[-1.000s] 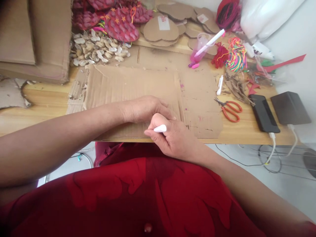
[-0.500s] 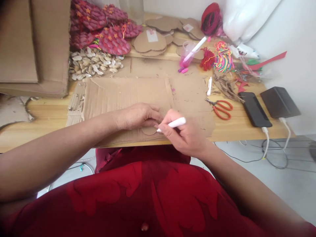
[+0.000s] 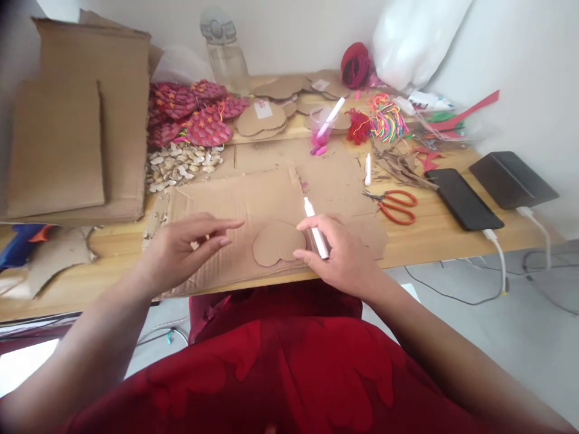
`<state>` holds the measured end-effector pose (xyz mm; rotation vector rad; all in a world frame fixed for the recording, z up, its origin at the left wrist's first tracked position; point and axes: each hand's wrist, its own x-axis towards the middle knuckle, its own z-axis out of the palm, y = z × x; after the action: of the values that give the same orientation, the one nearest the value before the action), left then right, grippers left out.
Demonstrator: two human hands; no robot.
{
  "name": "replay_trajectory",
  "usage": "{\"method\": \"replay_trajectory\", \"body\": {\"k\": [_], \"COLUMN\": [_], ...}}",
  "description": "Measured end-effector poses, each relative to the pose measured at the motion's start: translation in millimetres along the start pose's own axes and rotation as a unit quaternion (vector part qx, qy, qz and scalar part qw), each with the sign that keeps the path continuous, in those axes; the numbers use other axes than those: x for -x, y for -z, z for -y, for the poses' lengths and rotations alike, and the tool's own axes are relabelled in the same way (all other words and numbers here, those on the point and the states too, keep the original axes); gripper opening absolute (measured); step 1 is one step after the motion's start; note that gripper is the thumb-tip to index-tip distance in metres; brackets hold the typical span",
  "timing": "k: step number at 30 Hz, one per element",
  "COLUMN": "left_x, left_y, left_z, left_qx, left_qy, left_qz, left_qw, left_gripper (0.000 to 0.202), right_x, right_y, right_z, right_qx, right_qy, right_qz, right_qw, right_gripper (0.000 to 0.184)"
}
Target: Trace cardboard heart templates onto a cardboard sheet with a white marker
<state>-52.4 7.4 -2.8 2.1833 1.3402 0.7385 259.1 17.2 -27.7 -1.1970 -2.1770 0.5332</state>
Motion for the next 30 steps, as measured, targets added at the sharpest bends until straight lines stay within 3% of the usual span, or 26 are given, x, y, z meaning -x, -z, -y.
{"method": "replay_trajectory", "body": {"k": [5, 10, 14, 24, 30], "left_x": [50.2, 75.9, 79.5, 72.9, 70.2], "left_y": [-7.6, -14.9, -19.4, -22.9, -27.8], "left_z": [11.1, 20.0, 23.3, 26.5, 24.3], "left_qx": [-0.027, -0.121, -0.144, -0.114, -0.120], "left_qy": [0.071, 0.117, 0.101, 0.078, 0.056], "left_qz": [-0.056, -0.092, -0.063, -0.028, -0.021], "left_qw": [0.996, 0.981, 0.982, 0.990, 0.991], "left_gripper": [0.034, 0.054, 0.063, 0.058, 0.054], "right_x": [-6.6, -5.6, -1.8, -0.4, -1.8], "right_y": [-9.7, -17.4, -20.0, -13.3, -1.7], "right_z": [2.8, 2.2, 0.8, 3.0, -4.1], "right_qx": [0.054, 0.089, 0.101, 0.076, 0.032], "right_qy": [0.031, 0.052, 0.062, 0.055, 0.047], "right_qz": [0.023, 0.018, -0.001, -0.019, -0.022], "right_qw": [0.998, 0.994, 0.993, 0.995, 0.998], "right_gripper": [0.048, 0.051, 0.048, 0.042, 0.016]}}
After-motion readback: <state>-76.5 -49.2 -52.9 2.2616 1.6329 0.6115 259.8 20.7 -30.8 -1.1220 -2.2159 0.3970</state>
